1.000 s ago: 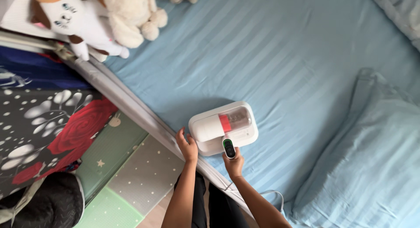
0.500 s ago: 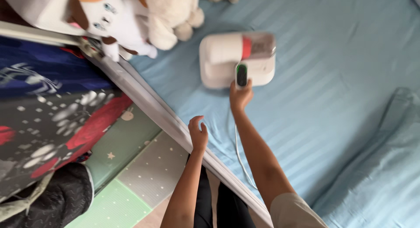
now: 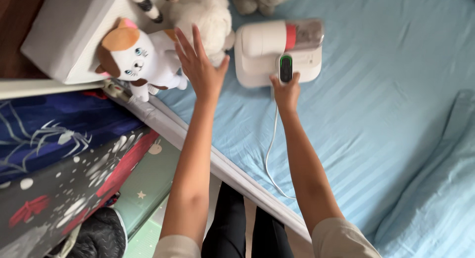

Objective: The person cleans a bed and various soft toys using a handheld vacuum device, moving items like pillows and plush toys to reach different areas of the mattress and cleaning the surfaces of the toys themselves.

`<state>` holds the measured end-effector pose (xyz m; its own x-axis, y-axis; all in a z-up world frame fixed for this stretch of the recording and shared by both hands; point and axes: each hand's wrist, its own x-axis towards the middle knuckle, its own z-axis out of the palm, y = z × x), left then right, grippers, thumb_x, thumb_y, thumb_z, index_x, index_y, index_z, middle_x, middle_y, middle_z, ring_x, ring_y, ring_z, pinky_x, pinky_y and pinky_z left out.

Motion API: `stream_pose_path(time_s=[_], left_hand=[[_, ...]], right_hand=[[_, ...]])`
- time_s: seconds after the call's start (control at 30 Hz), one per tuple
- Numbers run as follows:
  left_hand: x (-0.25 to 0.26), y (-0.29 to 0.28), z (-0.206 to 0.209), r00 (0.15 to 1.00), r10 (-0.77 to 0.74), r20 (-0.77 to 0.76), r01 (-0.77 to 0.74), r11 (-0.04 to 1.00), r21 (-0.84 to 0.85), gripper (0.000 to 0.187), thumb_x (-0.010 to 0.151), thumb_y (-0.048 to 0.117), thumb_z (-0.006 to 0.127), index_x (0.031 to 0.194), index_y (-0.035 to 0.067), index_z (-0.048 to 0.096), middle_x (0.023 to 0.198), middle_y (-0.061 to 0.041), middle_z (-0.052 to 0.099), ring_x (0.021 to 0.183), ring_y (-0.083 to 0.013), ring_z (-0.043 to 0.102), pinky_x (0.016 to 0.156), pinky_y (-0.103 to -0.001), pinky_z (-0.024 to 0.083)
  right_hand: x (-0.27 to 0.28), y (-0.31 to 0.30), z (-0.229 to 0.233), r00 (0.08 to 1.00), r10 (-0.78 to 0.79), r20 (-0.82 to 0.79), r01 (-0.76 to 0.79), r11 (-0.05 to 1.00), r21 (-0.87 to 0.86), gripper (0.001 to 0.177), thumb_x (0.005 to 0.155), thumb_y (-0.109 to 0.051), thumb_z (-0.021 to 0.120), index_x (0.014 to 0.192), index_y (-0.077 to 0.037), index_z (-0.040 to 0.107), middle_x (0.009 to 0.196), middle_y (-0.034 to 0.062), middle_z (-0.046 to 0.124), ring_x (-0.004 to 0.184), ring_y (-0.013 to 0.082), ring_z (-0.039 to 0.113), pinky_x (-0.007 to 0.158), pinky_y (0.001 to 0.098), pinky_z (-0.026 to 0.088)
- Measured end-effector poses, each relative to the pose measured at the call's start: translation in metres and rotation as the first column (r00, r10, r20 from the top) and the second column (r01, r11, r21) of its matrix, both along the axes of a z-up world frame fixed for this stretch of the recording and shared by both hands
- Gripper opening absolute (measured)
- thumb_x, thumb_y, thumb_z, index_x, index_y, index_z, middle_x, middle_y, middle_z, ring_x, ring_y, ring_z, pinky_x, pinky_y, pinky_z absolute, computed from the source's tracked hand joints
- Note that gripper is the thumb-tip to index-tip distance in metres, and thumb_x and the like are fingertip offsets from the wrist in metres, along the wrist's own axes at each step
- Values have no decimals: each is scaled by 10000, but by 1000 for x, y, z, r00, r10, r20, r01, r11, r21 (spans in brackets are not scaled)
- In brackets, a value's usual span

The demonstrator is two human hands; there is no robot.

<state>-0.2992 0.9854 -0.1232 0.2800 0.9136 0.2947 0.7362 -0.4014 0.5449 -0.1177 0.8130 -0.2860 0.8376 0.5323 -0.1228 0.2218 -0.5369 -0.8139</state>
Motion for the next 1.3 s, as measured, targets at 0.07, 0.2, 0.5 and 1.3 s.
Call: stream_pose_path(time_s=[0.07,0.2,0.5,1.3], left_hand=[[12,10,2,999,22,-38,-27,993,-112,1084,682,271,937,1567,146,324,1616,-257,251,1298,-516,422,976,-556,491],[12,16,-31,1000,-25,-7,23,977,-211,1010,683,188,932,1527,122,380,1308,-185,611,1183,-413,611,952,-489,531],[-96,-48,-52,799,45,600,4,997,-80,349,974,-7,522,1317,-55,559,1216,-196,700,1122,-311,705,1015,-450,568],[-184,-165,-34,405,536,741,-21,816,-578,662,920,127,418,1552,-11,276,1518,-292,439,1423,-425,488,1086,-509,471]], right_hand=[[-15,-44,-17,990,-5,141,1,1000,27,654,834,-321,896,1174,45,474,856,273,662,748,430,635,650,455,523],[-76,-133,-24,992,-76,98,77,997,-4,519,830,-280,869,1089,28,542,787,244,666,690,391,654,617,439,521],[-104,-122,-11,973,-200,118,180,971,160,244,826,-166,766,940,-27,601,723,91,687,665,163,701,642,345,548],[-78,-246,-20,974,228,17,-222,962,-156,347,714,-203,817,957,-34,637,756,227,703,764,429,708,641,468,554]])
